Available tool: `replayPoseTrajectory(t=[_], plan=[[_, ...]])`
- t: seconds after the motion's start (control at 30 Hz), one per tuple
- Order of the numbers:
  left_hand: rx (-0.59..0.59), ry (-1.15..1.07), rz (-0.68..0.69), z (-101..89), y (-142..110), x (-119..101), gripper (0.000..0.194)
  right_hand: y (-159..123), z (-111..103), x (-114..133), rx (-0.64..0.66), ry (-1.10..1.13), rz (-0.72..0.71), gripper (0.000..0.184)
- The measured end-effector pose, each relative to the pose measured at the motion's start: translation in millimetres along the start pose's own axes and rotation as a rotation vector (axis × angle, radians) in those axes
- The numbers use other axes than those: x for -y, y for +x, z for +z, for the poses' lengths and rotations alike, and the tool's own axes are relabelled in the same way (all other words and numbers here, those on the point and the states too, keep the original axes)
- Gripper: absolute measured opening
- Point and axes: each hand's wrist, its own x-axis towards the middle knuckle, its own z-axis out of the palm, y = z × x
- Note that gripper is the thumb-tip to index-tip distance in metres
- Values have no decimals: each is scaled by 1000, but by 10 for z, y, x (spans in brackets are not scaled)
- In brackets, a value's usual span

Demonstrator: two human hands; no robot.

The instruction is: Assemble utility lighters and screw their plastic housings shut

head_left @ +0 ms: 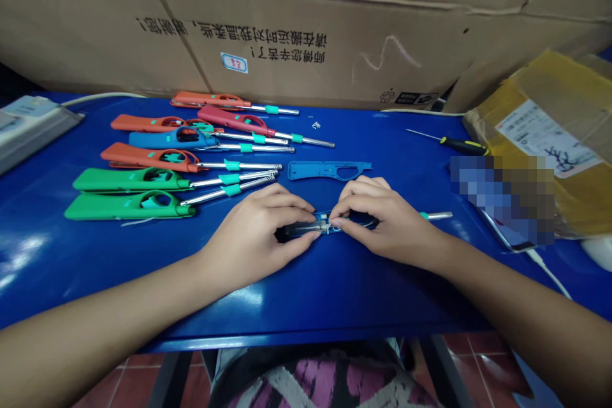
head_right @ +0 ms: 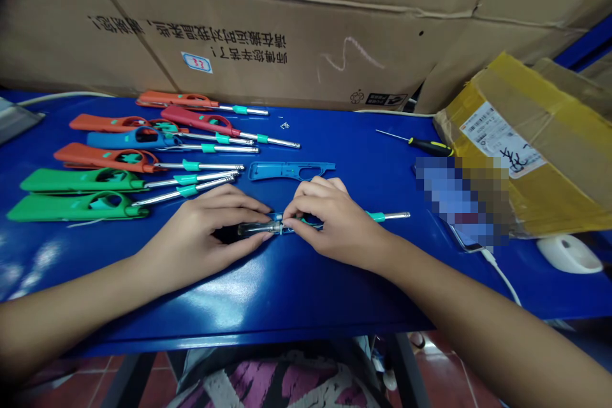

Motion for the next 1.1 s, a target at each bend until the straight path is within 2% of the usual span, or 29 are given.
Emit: replayPoseTrajectory(t=[0.17, 0.43, 0.83, 1.1], plan=[[22, -43, -39, -4, 6, -10, 16, -4, -15, 16, -4, -24, -6, 7], [-15, -120, -125, 34, 39, 10, 10, -1, 3, 29, -32, -59, -1, 4], [-14, -112, -67, 66, 32, 38, 11, 6, 8, 15, -105, -43, 32, 7], [-32, -76, -49, 68, 19, 43, 11, 3, -9, 20, -47, -58, 42, 5]])
